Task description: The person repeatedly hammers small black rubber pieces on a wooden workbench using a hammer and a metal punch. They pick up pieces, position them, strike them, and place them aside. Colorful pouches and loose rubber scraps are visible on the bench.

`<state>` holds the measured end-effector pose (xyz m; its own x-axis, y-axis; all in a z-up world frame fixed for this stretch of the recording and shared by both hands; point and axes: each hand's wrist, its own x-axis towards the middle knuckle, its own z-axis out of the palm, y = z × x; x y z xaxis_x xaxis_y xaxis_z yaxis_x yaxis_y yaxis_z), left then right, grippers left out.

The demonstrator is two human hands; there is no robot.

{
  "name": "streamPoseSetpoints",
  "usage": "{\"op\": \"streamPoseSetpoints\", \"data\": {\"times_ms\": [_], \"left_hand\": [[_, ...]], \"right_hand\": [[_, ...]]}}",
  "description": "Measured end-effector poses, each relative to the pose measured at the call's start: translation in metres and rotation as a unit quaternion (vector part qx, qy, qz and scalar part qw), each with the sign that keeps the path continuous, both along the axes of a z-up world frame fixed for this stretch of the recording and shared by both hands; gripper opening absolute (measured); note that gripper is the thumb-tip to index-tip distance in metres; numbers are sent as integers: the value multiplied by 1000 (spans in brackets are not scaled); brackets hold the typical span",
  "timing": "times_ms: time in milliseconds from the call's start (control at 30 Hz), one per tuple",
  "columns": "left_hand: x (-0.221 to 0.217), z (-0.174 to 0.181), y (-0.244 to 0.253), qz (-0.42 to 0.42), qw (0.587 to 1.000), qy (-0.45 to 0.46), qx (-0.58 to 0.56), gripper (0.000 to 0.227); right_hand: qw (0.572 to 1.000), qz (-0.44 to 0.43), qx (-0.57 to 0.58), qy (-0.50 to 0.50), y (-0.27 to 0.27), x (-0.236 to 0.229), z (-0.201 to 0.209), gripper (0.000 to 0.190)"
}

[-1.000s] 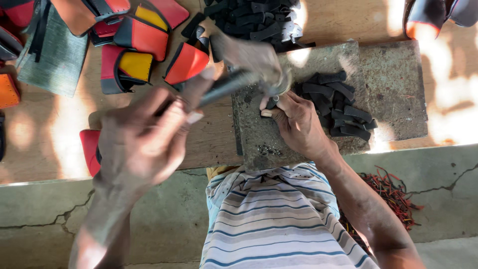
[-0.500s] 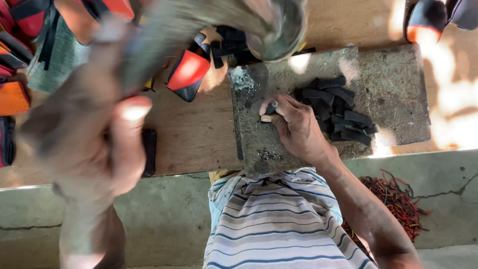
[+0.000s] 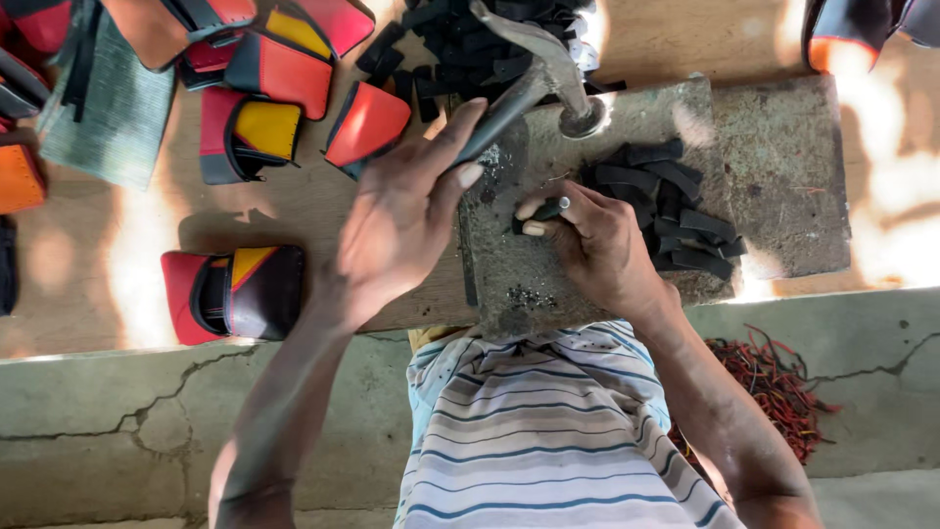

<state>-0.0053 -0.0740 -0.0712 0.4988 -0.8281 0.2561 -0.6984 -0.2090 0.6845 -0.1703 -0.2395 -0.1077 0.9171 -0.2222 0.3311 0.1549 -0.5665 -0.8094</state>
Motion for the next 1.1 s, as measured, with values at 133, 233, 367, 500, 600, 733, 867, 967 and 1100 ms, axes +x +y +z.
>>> {"op": "streamPoseSetpoints", "data": {"times_ms": [133, 233, 367, 500, 600, 733, 867, 967, 1100], "left_hand": [[3, -43, -22, 43, 974, 167, 145, 54], [2, -50, -26, 17, 996, -62, 64, 44], [-7, -43, -21, 56, 966, -253, 21, 77], [-8, -38, -23, 34, 954, -297, 3, 89], [-7, -34, -13, 4, 959, -283, 23, 118], [-14, -32, 5, -12, 973, -230, 22, 114], [-32, -31, -1, -89, 974, -196, 67, 89], [-45, -29, -8, -95, 977, -167, 91, 84], [-47, -31, -18, -87, 975, -135, 151, 82]], "right_hand": [[1000, -21, -11, 10, 0, 0, 4, 33], [999, -44, -19, 3, 1, 3, 4, 28], [998, -53, -29, -12, -1, 4, 2, 19], [998, -59, 8, -28, -1, 4, -2, 11], [997, -59, 31, -35, -1, 3, -3, 8], [996, -58, 60, -29, -1, 2, -7, 8], [992, -79, 80, -52, -1, -1, -13, 9], [986, -107, 108, -69, -2, -6, -15, 7], [963, -123, 231, -69, -6, -17, -15, 12]]}}
